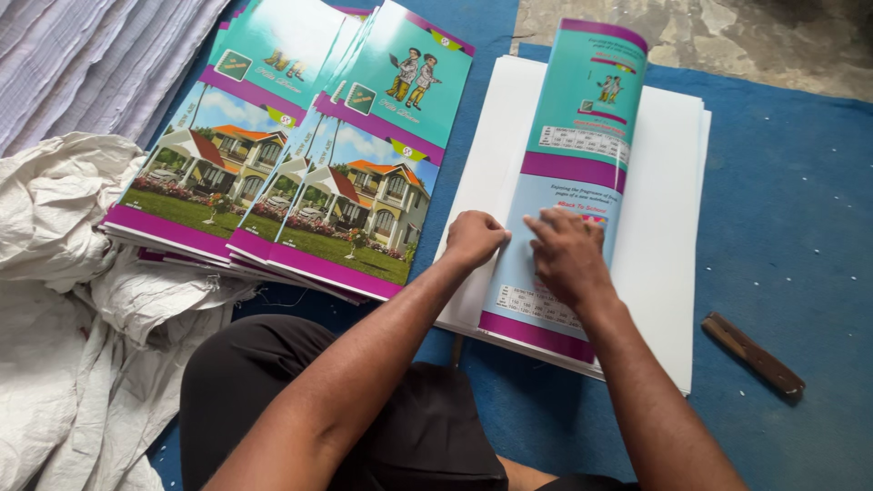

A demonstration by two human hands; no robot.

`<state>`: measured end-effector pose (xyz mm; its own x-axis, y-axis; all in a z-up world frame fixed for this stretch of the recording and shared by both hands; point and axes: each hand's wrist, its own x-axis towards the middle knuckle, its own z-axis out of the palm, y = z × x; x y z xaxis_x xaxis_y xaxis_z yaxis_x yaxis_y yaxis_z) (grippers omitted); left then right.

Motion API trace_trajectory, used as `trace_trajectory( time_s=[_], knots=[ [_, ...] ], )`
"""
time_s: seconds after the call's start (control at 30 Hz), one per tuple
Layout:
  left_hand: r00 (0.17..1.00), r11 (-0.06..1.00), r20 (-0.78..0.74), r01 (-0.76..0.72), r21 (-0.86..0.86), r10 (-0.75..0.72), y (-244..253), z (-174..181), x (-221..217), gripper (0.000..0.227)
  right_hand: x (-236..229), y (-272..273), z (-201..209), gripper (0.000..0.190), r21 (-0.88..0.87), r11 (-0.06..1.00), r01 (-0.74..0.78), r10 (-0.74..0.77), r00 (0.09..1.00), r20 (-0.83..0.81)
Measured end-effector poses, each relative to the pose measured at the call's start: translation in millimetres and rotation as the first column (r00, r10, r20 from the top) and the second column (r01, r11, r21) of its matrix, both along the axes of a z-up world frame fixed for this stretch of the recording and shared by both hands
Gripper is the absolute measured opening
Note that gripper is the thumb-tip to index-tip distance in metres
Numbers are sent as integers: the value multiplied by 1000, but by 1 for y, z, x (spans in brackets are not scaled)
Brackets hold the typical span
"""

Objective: The person sits on the floor and repeatedly folds a printed cover sheet over a stack of white pages, then presses the spine with a wooden tool to crease the fold. The person handles multiple book units one at a time, stacking the finished items to the left.

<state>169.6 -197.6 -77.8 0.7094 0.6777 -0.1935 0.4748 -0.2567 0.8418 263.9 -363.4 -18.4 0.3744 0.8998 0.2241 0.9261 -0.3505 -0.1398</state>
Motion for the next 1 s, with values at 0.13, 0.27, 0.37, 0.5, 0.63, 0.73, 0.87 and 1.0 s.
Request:
trace_trajectory(
  time_s=[0.13, 0.27, 0.37, 0.5, 0.63, 0.73, 0.87, 1.0],
  knots=[
    [999, 1000, -34, -5, -4, 5, 4, -6, 6, 28, 21, 0, 10, 56, 85, 977, 194, -186, 978, -96],
    [998, 1000, -58, -27, 5, 27, 11, -9, 9, 28, 46, -4, 15, 75, 64, 942, 329, -319, 939, -127],
    [997, 998, -53, -59, 38, 61, 8, -4, 9, 33, 51, -6, 4, 83, -24, 930, 368, -364, 906, -216],
    [986, 986, -91, -133, 105, 142, 1, 13, 1, 55, 52, -5, -11, 86, -119, 907, 404, -421, 880, -219],
    [981, 988, -142, -115, 101, 128, -5, 31, -7, 54, 54, -1, -19, 87, -181, 882, 434, -464, 866, -184],
    [978, 988, -183, -71, 134, 95, -9, 37, -9, 47, 54, 1, -22, 87, -186, 887, 423, -452, 877, -160],
    [984, 977, -137, -90, 196, 118, -14, 34, -11, 31, 51, 4, -26, 87, -211, 887, 412, -438, 893, -98],
    [982, 982, -155, -82, 168, 109, -11, 35, -10, 30, 50, 8, -26, 86, -202, 890, 408, -427, 902, -62]
  ],
)
